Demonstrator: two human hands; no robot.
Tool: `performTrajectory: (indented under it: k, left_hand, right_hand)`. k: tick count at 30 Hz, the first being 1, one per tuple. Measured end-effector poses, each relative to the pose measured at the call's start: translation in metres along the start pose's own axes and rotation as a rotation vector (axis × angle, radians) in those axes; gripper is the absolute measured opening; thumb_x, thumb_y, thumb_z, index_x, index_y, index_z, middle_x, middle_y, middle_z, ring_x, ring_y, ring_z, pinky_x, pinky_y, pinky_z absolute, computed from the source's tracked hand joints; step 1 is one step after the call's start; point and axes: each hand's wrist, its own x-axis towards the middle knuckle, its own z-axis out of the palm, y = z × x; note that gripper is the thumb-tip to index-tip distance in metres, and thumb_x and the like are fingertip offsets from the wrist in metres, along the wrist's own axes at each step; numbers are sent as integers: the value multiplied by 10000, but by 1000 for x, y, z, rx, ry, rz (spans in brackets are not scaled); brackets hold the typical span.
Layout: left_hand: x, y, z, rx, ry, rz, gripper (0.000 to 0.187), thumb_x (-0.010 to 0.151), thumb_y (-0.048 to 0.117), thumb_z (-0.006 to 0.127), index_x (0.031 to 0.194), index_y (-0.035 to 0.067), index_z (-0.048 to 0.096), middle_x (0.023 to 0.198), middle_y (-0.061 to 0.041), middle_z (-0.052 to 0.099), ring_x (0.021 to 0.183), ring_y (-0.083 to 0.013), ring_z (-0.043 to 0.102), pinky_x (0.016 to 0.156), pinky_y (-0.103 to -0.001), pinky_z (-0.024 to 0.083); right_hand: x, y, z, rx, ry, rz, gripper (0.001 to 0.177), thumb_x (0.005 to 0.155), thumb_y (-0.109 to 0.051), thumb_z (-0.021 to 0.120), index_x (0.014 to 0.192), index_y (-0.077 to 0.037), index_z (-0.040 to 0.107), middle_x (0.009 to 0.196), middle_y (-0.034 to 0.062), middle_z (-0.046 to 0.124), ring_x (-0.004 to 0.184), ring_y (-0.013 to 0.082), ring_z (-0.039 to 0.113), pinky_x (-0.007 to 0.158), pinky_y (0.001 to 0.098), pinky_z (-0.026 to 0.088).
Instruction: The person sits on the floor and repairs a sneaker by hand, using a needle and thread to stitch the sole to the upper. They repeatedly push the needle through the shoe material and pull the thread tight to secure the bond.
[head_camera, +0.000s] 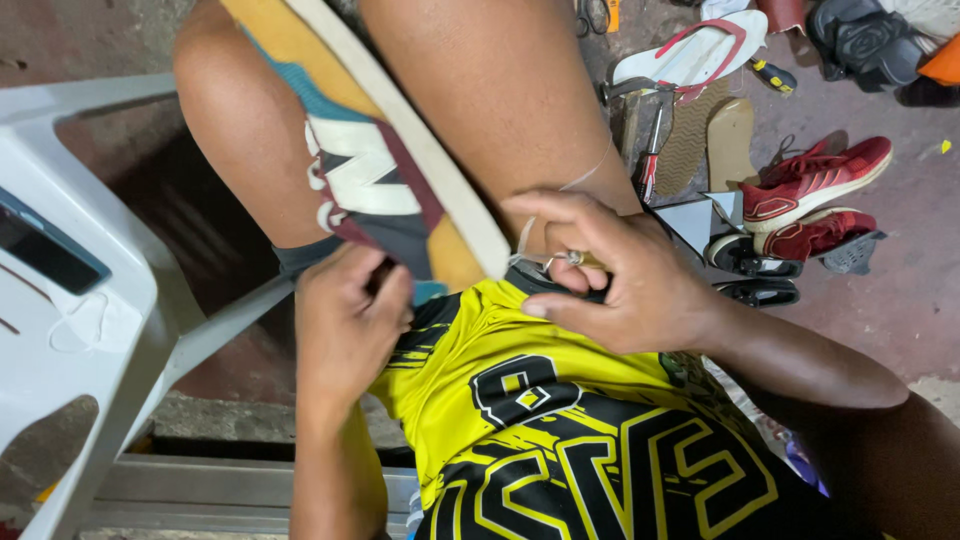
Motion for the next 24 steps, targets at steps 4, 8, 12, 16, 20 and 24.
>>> performTrajectory:
  k: [4, 8, 12, 16, 20, 24]
  left_hand:
    - [14, 8, 3, -34, -276, 134, 217, 925, 81, 609, 718, 20, 621, 589, -79, 579, 527, -211, 625, 541, -328, 471]
    - [11, 22, 17, -175, -242, 197, 230, 902, 40, 632, 693, 24, 537, 559, -59, 504, 486, -172, 497, 508, -312, 399]
    - [7, 5, 28, -198, -6, 240, 410, 853, -5, 706, 638, 62, 363, 576, -18, 364, 530, -116, 348, 516, -307, 293]
    - [-33, -33, 12, -344, 341, 132, 542, 978, 14, 745, 671, 108, 308, 621, 31, 341, 561, -66, 290, 540, -256, 240]
    - [-44, -51, -9, -645, 558, -160, 523, 966, 67, 742, 669, 144, 318, 578, 19, 451, 485, -69, 403, 453, -241, 310]
    - [-38, -18, -8, -120, 531, -84, 190, 926, 22, 699, 904, 67, 515, 898, -16, 519, 699, -70, 458, 590, -216, 356]
  right_hand:
    - [2, -2, 10, -121, 76, -27, 890, 750, -191, 918, 1499, -55, 457, 693, -88, 446, 572, 14, 382, 498, 189, 347]
    - [-7, 4, 2, 90, 209, -118, 761, 805, -100, 930, 1446, -64, 519, 774, -108, 421, 652, 4, 339, 574, 194, 285]
    - [5, 17, 2, 225, 183, -88, 755, 774, -95, 939, 1410, -59, 533, 732, -115, 388, 644, -7, 320, 561, 190, 252]
    - [1, 25, 8, 239, 155, -77, 709, 813, -110, 931, 1399, -68, 534, 700, -117, 368, 616, -12, 291, 558, 190, 230]
    - [2, 26, 8, 241, 120, -46, 712, 784, -121, 934, 1374, -69, 540, 666, -124, 388, 579, -10, 292, 519, 198, 209]
    - [3, 26, 15, 219, 106, -104, 712, 810, -140, 928, 1396, -70, 531, 685, -121, 386, 597, -2, 308, 526, 194, 236]
